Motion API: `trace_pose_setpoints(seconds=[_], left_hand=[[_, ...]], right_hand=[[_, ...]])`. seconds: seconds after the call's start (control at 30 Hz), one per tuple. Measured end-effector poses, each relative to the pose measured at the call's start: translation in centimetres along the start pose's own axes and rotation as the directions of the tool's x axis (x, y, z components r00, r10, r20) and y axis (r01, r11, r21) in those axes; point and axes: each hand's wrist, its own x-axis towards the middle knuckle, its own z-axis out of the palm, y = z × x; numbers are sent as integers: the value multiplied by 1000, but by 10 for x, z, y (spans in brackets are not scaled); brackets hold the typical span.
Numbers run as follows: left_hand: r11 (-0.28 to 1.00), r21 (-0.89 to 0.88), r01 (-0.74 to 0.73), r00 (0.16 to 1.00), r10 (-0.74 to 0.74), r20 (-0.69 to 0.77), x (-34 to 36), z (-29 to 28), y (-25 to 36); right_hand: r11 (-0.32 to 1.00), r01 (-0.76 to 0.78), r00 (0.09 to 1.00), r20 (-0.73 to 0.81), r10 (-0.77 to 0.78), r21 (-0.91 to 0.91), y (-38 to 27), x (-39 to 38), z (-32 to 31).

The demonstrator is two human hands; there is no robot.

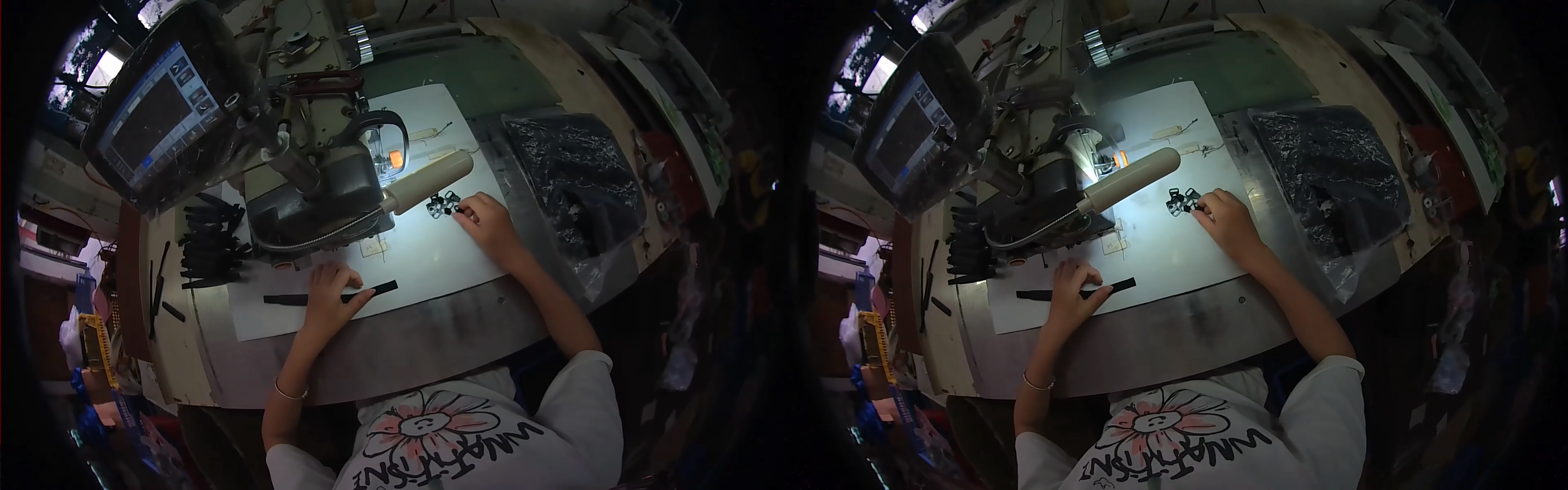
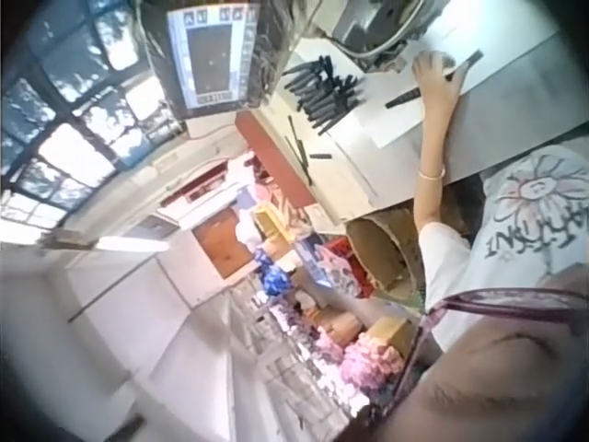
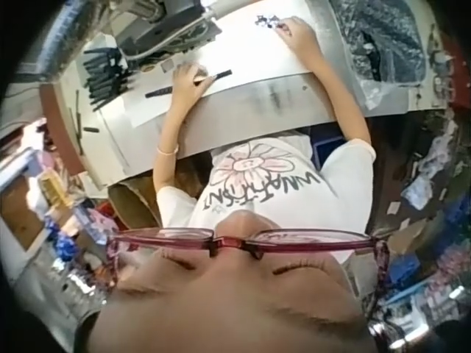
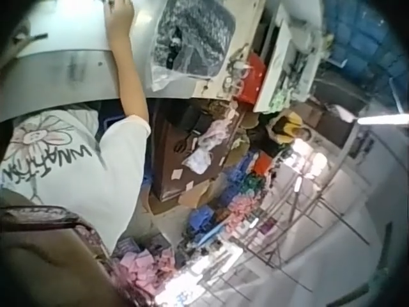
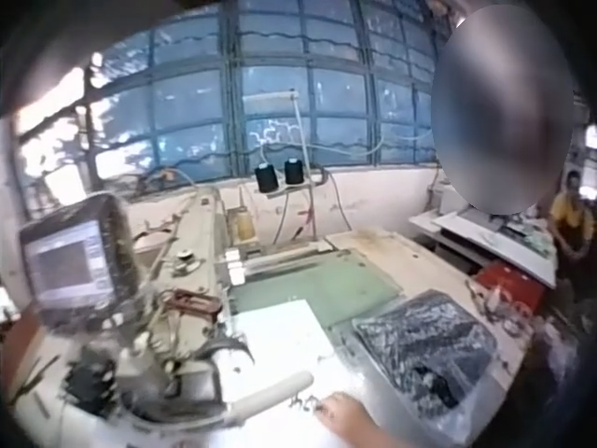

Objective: The recorder uses a computerized sewing machine to stitch metal hardware onto black leather straps in a workshop.

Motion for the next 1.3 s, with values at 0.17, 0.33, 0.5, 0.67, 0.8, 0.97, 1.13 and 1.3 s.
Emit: trace_pose_setpoints(seconds=[0.17,0.33,0.5,0.67,0.8,0.97,1.13,1.3], left_hand=[[914,-362,182,982,-187,22,11,5,19],[485,-755,442,881,-392,264,37,26,49],[131,-865,485,837,-358,415,41,36,42],[185,-862,472,829,-427,362,30,31,45],[304,-810,501,830,-435,351,14,23,57],[520,-653,551,835,-353,423,-5,9,58],[962,-74,264,964,-266,-14,-8,-23,18],[927,48,373,917,-376,130,-29,-47,-17]], right_hand=[[640,-550,832,421,361,537,-19,4,-11],[312,-673,739,633,232,671,-48,-9,0],[157,-682,732,665,150,715,-57,-18,14],[215,-680,732,666,143,701,-66,-29,20],[462,-637,736,665,127,616,-81,-37,13],[442,-692,646,763,23,571,-78,-47,6],[583,-606,718,687,110,541,-71,-45,10],[918,155,884,363,-294,365,-82,-30,34]])
